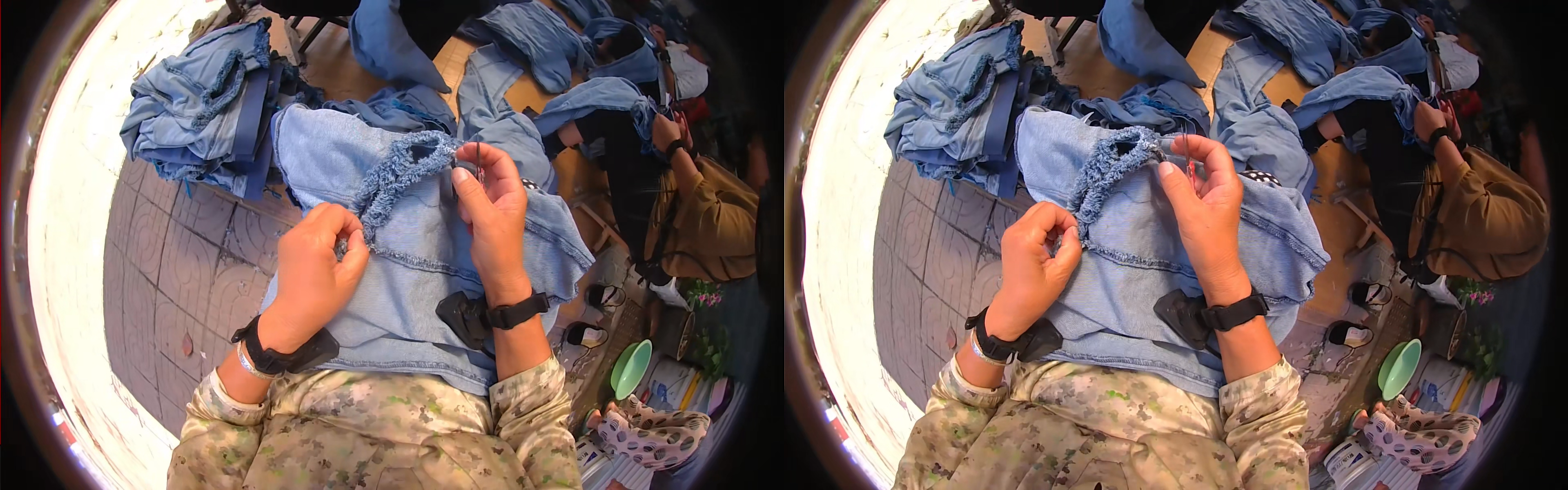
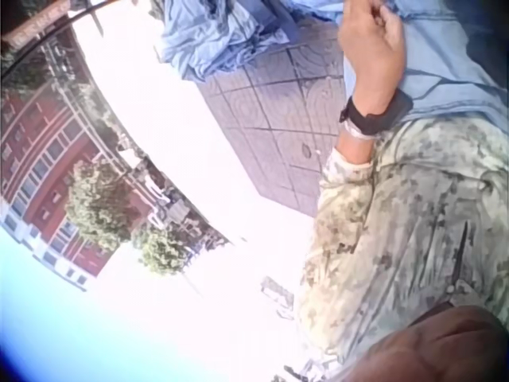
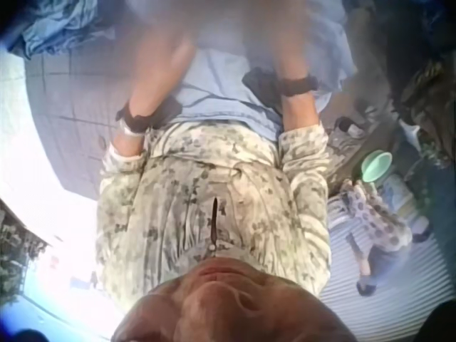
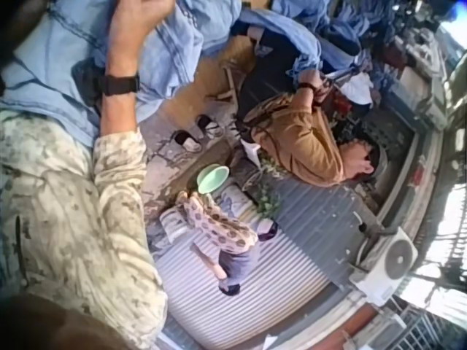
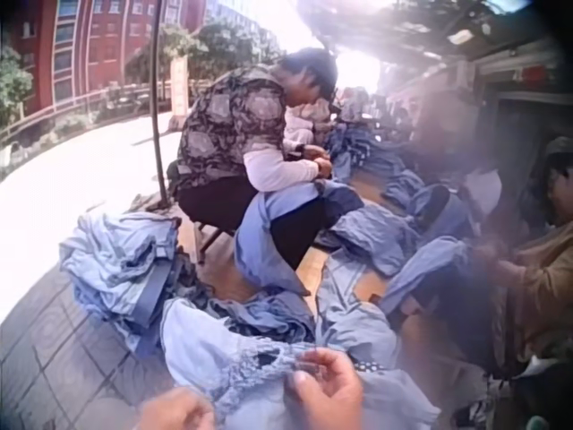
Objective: Trim and repair frayed denim fabric on a pair of blue jeans using hand tools.
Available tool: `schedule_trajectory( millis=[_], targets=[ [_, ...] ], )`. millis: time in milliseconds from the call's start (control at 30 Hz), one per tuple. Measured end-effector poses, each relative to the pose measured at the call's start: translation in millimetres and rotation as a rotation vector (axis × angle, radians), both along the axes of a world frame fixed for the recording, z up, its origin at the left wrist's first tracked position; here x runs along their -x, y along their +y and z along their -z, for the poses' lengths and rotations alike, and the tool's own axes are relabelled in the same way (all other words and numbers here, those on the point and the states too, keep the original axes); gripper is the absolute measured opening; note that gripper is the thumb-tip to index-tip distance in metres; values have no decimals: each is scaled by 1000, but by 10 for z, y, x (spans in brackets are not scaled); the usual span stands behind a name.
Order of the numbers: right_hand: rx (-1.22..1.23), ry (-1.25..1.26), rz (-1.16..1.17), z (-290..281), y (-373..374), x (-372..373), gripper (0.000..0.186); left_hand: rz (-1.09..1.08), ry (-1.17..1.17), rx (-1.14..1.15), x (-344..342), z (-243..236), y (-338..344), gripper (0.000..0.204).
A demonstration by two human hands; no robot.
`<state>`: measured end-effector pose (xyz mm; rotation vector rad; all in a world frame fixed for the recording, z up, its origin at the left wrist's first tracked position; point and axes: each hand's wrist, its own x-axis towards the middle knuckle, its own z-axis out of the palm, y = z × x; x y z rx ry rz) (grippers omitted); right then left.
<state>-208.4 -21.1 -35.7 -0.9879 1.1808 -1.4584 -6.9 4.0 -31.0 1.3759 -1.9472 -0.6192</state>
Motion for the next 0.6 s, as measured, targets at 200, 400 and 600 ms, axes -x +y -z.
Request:
schedule_trajectory(
  millis=[200,400,600],
  targets=[
    [6,55,35,-172,184,-26,29,-131,407,-429,-187,-11,55,7],
    [65,529,-340,-389,409,-458,36,-165,545,-431,-294,-14,109,6],
    [19,520,-309,56,367,-551,34,-162,944,-788,-480,-51,77,12]
  ],
)
